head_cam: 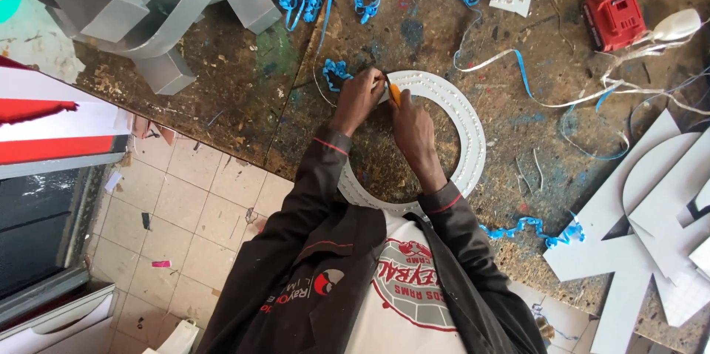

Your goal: Applying an adhesive LED strip to the inner edge of a circular sign component

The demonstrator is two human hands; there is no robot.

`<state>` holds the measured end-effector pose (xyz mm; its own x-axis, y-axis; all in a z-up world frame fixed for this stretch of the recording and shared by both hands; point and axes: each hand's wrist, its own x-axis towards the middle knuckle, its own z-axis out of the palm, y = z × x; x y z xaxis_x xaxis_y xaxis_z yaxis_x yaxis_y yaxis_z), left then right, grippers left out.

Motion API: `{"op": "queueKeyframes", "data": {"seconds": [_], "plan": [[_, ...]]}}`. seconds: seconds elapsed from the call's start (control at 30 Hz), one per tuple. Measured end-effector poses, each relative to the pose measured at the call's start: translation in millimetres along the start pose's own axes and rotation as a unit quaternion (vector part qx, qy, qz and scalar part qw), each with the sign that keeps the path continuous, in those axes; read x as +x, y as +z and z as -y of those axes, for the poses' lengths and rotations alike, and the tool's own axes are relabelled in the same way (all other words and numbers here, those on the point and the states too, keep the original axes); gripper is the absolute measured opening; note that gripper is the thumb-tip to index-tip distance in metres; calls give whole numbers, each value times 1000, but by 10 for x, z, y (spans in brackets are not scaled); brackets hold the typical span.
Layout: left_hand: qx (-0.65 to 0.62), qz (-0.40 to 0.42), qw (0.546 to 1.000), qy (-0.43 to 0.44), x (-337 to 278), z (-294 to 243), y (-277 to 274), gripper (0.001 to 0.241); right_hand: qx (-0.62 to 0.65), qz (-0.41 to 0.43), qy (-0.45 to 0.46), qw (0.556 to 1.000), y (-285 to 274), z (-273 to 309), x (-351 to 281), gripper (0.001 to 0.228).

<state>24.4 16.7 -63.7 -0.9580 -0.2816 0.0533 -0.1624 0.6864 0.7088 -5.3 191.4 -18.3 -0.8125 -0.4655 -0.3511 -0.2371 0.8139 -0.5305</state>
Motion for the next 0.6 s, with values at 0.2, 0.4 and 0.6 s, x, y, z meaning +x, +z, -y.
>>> {"op": "queueKeyframes", "data": {"seconds": [0.2, 0.4, 0.6], "plan": [[-8, -16, 1000, 11, -9, -110, -85, 10, -5, 0, -3, 1000, 48, -33, 22, 43], [28, -10, 1000, -2, 24, -21, -16, 12, 15, -12, -4, 1000, 74, -26, 30, 48], [-14, -32, 999, 2, -4, -37, 27, 12, 20, -11, -2, 1000, 75, -69, 7, 49]]}}
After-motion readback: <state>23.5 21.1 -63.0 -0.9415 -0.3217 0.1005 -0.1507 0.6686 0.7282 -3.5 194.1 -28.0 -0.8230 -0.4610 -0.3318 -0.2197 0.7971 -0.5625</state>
